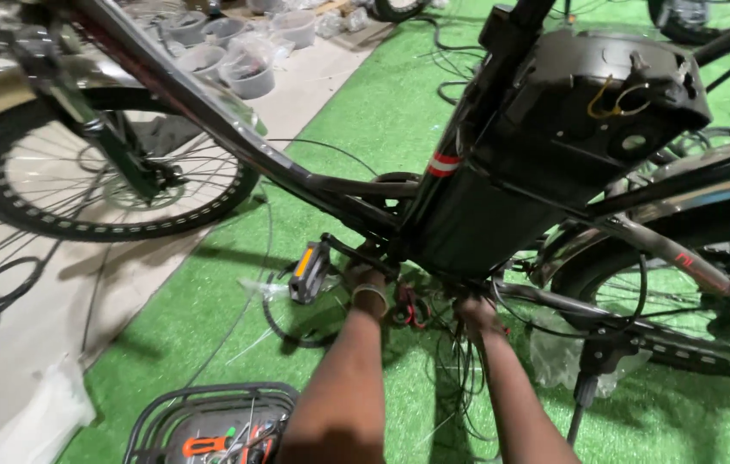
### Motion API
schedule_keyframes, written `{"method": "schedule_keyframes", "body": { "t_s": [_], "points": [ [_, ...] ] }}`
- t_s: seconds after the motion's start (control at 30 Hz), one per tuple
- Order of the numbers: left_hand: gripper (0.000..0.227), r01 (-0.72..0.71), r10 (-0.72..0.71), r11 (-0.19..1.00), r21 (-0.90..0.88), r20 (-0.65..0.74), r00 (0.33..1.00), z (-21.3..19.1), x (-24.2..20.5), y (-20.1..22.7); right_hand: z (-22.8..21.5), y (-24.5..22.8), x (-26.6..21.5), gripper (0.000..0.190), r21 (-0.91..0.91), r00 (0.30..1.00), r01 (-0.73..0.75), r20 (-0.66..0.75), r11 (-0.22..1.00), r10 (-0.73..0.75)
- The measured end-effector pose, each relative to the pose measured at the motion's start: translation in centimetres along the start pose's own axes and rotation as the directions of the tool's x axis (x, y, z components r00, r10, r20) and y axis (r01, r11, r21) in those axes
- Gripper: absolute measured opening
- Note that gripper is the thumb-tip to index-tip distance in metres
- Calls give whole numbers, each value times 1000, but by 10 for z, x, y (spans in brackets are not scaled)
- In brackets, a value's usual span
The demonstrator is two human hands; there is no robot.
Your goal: The person organizes and secures electrical wires on the frame of an electric bicycle using zip ties. They use pliers to cut the zip ties and a screwdriver to adjust components near the battery pack.
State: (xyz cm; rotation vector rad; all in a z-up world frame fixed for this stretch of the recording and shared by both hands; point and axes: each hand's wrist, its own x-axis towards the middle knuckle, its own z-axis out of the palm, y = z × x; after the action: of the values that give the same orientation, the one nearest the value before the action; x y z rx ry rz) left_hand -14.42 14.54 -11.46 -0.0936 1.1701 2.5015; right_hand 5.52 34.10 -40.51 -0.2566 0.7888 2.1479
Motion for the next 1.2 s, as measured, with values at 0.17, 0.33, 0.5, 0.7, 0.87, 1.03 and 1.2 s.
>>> {"method": "schedule_keyframes", "body": {
  "t_s": [0.17,0.33,0.5,0.7,0.87,1.03,1.2],
  "points": [
    [26,328,-208,657,679,-255,944,36,-16,63,40,74,-85,17,-715,885,450,278,535,-372],
    [26,276,-252,565,778,-156,955,30,-24,59,58,69,-117,18,-731,661,512,671,-451,-336],
    [26,190,-282,479,857,-55,958,28,-28,66,109,80,-155,28,-197,565,203,823,-959,-50],
    [28,50,-317,368,928,75,945,28,-37,68,126,10,-189,42,-167,214,221,969,-961,-119],
    [31,-91,-344,268,959,183,921,29,-50,62,205,141,-303,28,-554,571,-46,668,-831,-477],
    [34,-206,-362,187,961,262,895,30,-86,42,240,200,-386,16,-727,667,271,615,-631,-421],
    [38,-313,-379,94,945,324,867,35,-120,-8,234,161,-364,14,-886,782,312,445,-344,-436]
  ]
}}
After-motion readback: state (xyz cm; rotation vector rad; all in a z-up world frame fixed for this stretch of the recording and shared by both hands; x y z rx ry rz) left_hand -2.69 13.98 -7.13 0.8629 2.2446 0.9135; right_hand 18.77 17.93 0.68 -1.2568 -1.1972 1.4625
